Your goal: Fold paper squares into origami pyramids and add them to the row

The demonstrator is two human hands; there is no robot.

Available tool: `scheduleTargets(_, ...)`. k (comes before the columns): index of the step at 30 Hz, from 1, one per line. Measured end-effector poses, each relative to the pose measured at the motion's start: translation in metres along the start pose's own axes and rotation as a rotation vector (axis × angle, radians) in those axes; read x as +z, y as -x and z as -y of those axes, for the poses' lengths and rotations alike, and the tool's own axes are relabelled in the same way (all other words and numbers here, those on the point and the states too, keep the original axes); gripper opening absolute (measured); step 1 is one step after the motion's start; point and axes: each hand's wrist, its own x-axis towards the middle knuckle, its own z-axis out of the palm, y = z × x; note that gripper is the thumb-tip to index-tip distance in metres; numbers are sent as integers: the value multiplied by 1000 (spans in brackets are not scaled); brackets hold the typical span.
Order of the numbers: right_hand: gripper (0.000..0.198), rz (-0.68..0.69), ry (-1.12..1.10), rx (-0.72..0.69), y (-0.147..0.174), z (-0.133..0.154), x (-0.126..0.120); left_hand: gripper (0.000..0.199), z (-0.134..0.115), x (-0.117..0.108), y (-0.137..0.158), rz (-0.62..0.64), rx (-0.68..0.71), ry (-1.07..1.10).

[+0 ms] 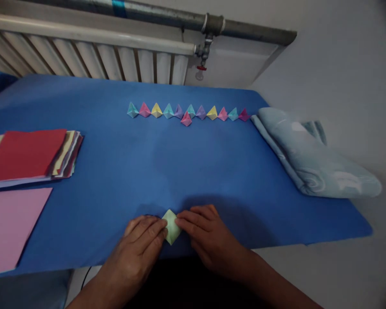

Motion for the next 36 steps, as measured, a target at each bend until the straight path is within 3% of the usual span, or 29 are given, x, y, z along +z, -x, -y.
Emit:
scheduleTargets(10,32,11,5,36,-4,1,0,30,1,1,-1,12,13,-29)
scheduleTargets(16,22,-128,-158,114,-13,0,3,30,1,0,-3,-1,3,-23)
scheduleTargets(22,21,-147,-236,165,-18,-2,12,28,1,-1,-4,16,0,-11)
scheduleTargets(36,14,-191,-187,201,-31,1,17,31,2,-4,-10,14,45,0)
